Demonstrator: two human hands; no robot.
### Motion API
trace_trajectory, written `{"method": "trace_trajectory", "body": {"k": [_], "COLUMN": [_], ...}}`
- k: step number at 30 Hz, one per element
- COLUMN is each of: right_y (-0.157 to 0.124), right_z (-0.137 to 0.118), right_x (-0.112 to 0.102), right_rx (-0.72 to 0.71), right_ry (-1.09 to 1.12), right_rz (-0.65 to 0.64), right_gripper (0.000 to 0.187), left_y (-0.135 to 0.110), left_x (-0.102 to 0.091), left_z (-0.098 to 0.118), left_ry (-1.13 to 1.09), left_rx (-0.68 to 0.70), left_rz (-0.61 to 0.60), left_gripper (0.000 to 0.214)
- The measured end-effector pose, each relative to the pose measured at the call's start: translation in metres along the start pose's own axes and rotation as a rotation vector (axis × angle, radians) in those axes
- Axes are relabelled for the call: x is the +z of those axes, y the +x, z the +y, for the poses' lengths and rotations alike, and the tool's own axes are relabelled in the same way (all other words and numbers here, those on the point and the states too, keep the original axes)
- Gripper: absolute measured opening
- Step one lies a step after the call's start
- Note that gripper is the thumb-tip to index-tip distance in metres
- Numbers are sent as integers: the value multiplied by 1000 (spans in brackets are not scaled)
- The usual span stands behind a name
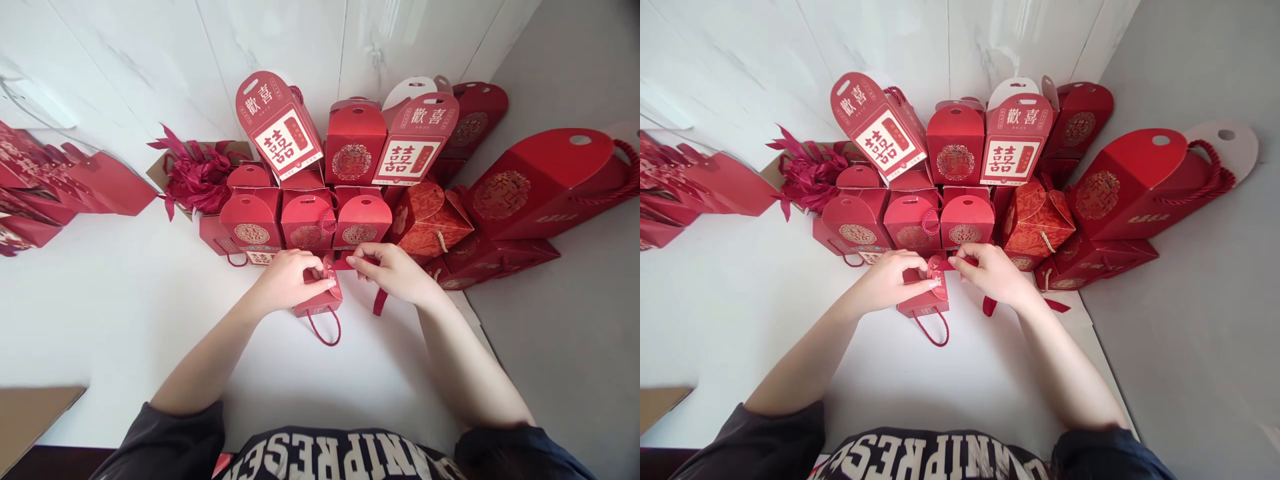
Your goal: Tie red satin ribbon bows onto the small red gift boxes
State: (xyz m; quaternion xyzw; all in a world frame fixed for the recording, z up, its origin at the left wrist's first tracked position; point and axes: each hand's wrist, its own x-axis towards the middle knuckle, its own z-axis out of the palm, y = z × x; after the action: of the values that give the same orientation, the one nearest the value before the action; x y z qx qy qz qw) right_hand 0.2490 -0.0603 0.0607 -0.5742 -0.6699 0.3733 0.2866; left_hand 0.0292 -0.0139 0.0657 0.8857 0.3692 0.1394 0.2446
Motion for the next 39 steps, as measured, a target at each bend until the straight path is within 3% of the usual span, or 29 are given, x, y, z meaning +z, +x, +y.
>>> {"method": "trace_trajectory", "body": {"k": [9,18,26,39], "right_y": [-3,-5,2,1], "right_z": [-6,-8,-1,1], "right_x": [1,1,6,6], "right_rx": [-52,-73,-63,-95], "right_ry": [-93,-17,25,145], "right_rz": [-7,-135,-113,-73], "right_gripper": [31,29,29,24], "left_y": [-1,-1,-3,-3], "left_x": [-3,-5,-9,-6], "left_z": [1,-1,-7,-8], "left_ry": [-20,20,-30,-98], "left_rx": [-42,-64,-14,-21], "left_rz": [-8,-15,-130,-79], "left_gripper": [24,35,26,19]}}
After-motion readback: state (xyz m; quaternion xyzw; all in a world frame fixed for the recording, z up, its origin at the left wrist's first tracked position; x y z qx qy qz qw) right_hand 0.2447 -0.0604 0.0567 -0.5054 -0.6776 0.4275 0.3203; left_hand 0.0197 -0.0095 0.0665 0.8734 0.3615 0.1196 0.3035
